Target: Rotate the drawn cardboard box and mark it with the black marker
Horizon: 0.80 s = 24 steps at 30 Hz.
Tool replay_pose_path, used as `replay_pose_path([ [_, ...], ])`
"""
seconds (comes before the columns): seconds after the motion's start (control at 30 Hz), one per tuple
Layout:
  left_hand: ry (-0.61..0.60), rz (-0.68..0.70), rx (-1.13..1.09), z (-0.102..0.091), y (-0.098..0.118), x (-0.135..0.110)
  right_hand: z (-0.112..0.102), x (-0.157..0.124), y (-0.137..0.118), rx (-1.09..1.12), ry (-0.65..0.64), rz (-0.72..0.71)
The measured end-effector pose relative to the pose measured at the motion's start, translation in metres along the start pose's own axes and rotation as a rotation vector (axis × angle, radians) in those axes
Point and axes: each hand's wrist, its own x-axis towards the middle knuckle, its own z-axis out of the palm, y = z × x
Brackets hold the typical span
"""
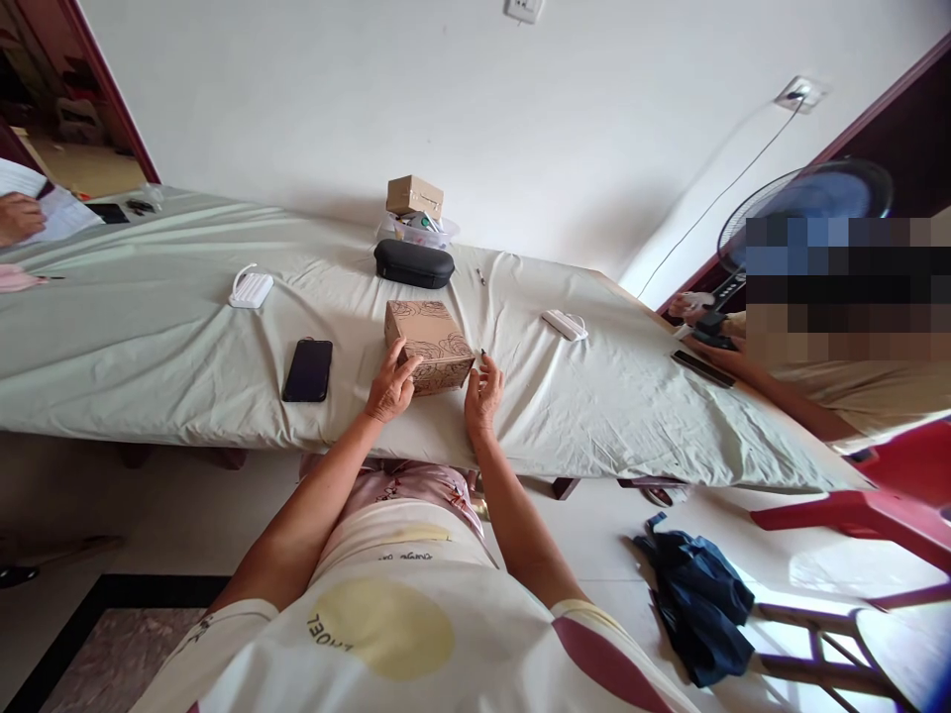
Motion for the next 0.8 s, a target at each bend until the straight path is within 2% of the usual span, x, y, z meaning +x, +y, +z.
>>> replay_pose_path([
  [0.07,0.025,-0.040,-0.001,-0.001,-0.003,0.000,0.000,-0.001,0.001,0.020,-0.011,-0.013],
  [0.27,0.046,-0.154,0.002,-0.002,-0.003,-0.001,-0.002,-0.002,-0.007,0.021,-0.171,-0.145],
  [0.47,0.023,-0.222,-0.034,0.000,-0.001,-0.001,-0.003,0.000,-0.009,0.028,-0.177,-0.137],
  [0.63,0.087,-0.299,0.042,0.004,-0.006,-0.003,-0.002,-0.001,-0.006,0.045,-0.171,-0.123],
  [0.8,-0.047,-0.363,0.170,0.006,-0.007,-0.004,-0.001,-0.002,-0.005,0.082,-0.152,-0.060],
])
